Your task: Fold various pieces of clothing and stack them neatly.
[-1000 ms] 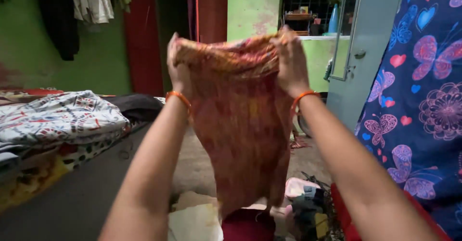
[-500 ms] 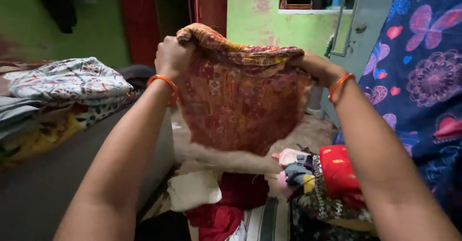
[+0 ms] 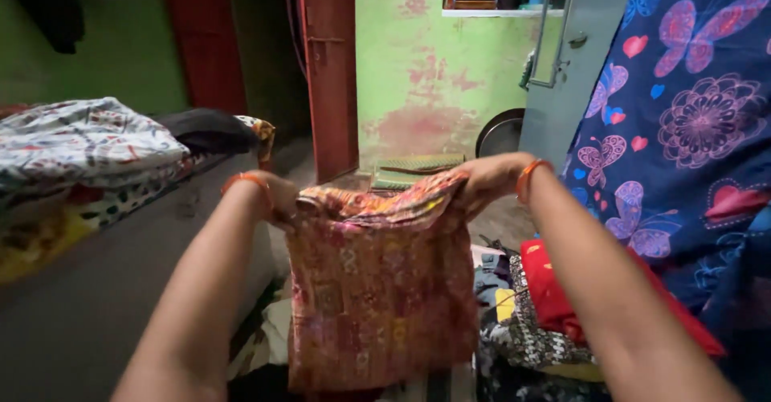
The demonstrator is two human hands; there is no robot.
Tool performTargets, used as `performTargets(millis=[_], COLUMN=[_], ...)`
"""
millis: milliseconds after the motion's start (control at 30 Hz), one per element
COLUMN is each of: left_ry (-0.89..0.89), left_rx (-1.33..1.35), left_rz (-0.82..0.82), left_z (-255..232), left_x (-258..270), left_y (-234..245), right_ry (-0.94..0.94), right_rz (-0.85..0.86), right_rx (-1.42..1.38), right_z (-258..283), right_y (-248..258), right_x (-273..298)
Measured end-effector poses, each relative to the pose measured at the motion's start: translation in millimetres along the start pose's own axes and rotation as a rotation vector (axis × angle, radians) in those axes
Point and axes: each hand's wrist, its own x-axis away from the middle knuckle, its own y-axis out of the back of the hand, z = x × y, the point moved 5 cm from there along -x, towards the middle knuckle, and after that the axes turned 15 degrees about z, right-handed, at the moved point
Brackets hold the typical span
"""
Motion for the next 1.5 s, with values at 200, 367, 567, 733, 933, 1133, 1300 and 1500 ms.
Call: performTargets(millis=[200, 367, 567, 733, 933, 1133, 1300, 1500], left_ry=[-0.522, -0.997, -0.977, -0.373, -0.075, -0.001, 0.222, -0.043], left_rx=[-0.279, -0.459, -0.415, -0.283, -0.143, -0.307, -0.067, -0.412], left_rz=[-1.247, -1.706, -1.630, -0.703, 0.082, 0.141, 0.168, -0.411], left_z=[-51.7, -176.8, -202.5, -139.0, -68.1, -14.9, 66.5, 82.3], left_x=[35.7, 195.4, 289.3, 212.3, 126.1, 47.7, -30.3, -98.8], left_y=[35.5, 6.3, -60.3, -46.8, -112.7, -119.3, -109.2, -48.9], right_ry=[0.483, 0.886, 1.028, 0.293, -0.051, -0.289, -0.343, -0.076], right_rz=[-0.645, -1.434, -0.839, -0.573, -0.081, -0.171, 0.003, -0.164], right_rx=[0.302, 0.574, 0.069, 0.312, 0.045, 0.199, 0.126, 1.099], right_z=[-60.2, 61.0, 77.9, -3.8, -28.7, -79.2, -102.7, -162.1], right_y=[189.0, 173.5, 143.3, 105.0, -22.8, 0.9, -8.6, 117.8], right_x=[-84.8, 8.7, 73.0, 72.1, 62.6, 27.7, -15.2, -132.5])
